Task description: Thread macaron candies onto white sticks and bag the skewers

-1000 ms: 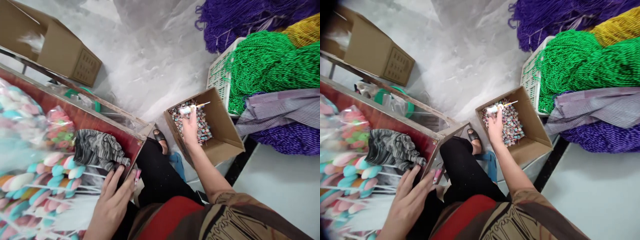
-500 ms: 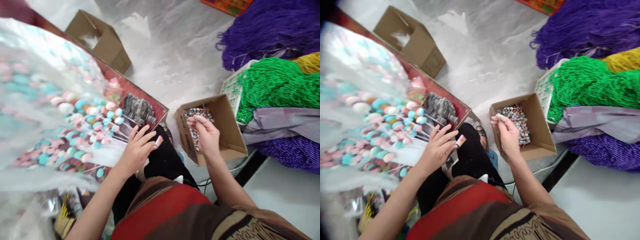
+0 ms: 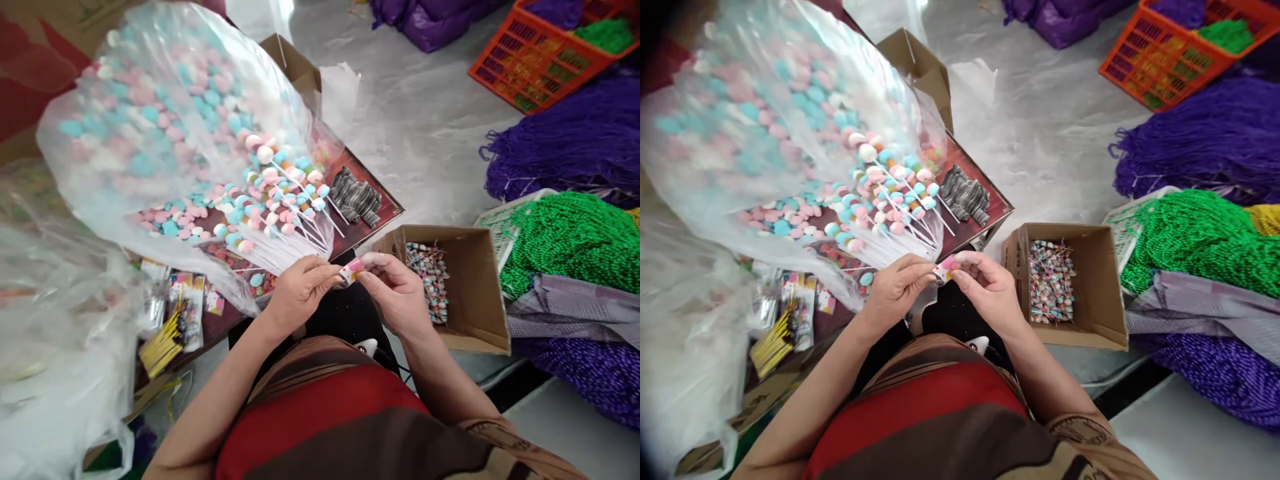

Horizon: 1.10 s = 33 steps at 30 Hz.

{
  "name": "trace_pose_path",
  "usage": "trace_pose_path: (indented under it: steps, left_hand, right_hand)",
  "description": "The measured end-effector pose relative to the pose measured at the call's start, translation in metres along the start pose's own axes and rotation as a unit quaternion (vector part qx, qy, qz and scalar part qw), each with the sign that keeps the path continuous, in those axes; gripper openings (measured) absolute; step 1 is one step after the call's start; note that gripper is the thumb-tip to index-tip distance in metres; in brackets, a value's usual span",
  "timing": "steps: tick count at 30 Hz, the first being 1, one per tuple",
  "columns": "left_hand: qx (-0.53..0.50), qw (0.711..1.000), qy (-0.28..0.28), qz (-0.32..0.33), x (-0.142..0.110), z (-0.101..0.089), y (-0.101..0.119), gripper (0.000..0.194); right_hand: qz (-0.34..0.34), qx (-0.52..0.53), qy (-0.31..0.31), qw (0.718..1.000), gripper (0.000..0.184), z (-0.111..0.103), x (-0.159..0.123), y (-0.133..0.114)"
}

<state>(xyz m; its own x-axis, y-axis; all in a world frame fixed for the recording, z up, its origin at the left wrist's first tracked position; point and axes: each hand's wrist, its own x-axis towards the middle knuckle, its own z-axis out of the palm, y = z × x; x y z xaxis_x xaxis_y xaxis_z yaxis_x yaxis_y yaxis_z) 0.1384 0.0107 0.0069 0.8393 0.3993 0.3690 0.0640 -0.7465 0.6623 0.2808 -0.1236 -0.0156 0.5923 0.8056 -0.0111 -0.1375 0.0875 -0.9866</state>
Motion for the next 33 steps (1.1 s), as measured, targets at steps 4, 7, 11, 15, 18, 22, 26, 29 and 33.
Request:
trace_pose_path:
  steps: [4,7,11,15,18,22,26,29,33]
  left_hand:
    - [0.029,0.998,0.048,-0.015,-0.019,-0.009,0.004,0.025]
    - [0.050,0.996,0.071,-0.012,-0.033,-0.013,0.006,0.027]
    - [0.040,0.995,0.091,-0.031,-0.053,-0.020,0.011,0.023]
    - [0.007,0.991,0.120,-0.051,-0.073,-0.026,0.016,0.017]
    - [0.014,0.986,0.158,-0.045,-0.086,-0.027,0.015,0.018]
    - [0.023,0.981,0.189,-0.044,-0.100,-0.024,0.012,0.018]
    - [0.008,0.973,0.226,-0.041,-0.111,-0.022,0.009,0.018]
    - [-0.030,0.952,0.289,-0.092,-0.121,-0.028,0.004,0.018]
    - [-0.157,0.893,0.362,-0.217,-0.136,-0.043,-0.007,0.025]
  right_hand:
    - [-0.055,-0.060,-0.074,0.994,0.013,0.014,0.004,-0.011]
    - [-0.102,-0.122,-0.131,0.978,0.012,0.021,0.006,-0.017]
    - [-0.138,-0.151,-0.182,0.962,0.010,0.032,0.004,-0.017]
    - [-0.140,-0.171,-0.194,0.956,0.033,0.047,-0.004,-0.016]
    - [-0.151,-0.174,-0.222,0.948,0.027,0.057,-0.009,-0.015]
    - [-0.160,-0.189,-0.270,0.930,0.025,0.068,-0.019,-0.008]
    - [-0.144,-0.228,-0.264,0.926,0.040,0.075,-0.024,0.000]
    - [-0.137,-0.277,-0.280,0.909,0.045,0.082,-0.010,-0.004]
    - [-0.158,-0.379,-0.227,0.883,0.044,0.096,0.037,-0.021]
